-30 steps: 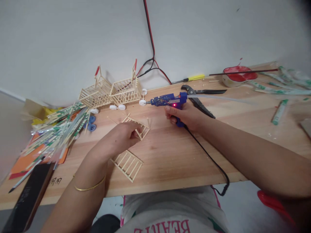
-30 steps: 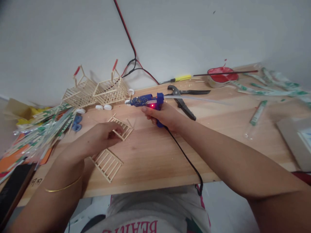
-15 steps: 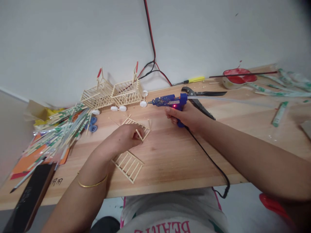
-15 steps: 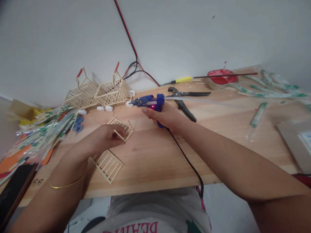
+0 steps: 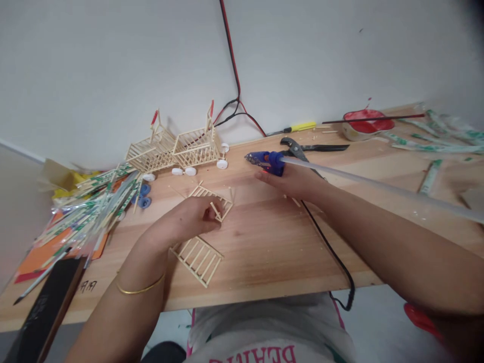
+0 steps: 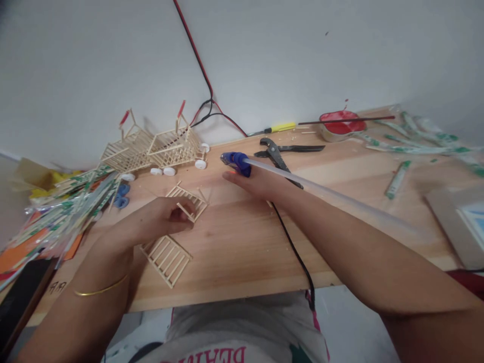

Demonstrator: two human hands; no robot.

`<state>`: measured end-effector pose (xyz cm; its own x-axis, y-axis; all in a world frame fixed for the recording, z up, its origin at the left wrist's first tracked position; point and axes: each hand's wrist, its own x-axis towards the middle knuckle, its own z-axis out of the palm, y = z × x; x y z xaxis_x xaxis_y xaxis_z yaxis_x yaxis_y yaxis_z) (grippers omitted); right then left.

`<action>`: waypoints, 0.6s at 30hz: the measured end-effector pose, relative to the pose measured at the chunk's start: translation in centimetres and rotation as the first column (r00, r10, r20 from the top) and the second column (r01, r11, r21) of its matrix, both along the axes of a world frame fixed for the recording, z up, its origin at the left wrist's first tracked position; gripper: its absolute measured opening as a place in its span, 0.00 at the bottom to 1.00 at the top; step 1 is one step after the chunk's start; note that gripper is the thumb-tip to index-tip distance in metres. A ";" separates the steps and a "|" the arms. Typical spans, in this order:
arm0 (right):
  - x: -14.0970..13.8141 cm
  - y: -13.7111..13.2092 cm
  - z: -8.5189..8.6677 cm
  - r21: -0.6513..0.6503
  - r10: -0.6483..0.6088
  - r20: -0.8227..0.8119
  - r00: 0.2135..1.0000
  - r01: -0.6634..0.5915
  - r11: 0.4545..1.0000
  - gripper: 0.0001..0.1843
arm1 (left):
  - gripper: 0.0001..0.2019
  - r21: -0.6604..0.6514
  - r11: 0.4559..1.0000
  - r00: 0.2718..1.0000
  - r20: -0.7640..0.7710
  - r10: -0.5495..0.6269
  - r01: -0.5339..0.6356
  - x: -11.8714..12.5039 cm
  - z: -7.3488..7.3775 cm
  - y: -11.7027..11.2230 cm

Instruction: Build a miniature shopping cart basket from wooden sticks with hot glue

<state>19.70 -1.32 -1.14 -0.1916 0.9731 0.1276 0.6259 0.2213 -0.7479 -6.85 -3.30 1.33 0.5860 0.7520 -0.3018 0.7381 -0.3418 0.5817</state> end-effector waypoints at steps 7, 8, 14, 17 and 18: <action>0.2 0.3 -0.7 -0.021 -0.013 -0.046 0.999 0.012 1.000 0.26 | 0.08 0.010 1.000 0.998 0.064 -0.009 0.008 0.2 1.7 -0.2; 0.2 0.3 -0.7 -0.026 -0.020 -0.043 0.999 0.019 0.999 0.25 | 0.08 0.025 1.000 0.998 0.064 -0.016 0.014 0.2 1.7 -0.2; 0.1 0.2 -0.6 -0.046 -0.028 -0.041 0.999 0.027 0.999 0.24 | 0.07 0.071 0.997 0.999 0.041 -0.022 0.019 0.4 1.7 -0.3; 0.2 0.3 -0.8 -0.034 -0.018 -0.066 0.998 0.016 0.999 0.24 | 0.07 0.091 0.996 0.999 0.036 -0.021 0.017 0.5 1.8 -0.5; 0.2 0.3 -0.8 -0.031 -0.016 -0.079 0.997 0.014 0.999 0.24 | 0.07 0.094 0.995 0.999 0.037 -0.021 0.017 0.6 1.8 -0.5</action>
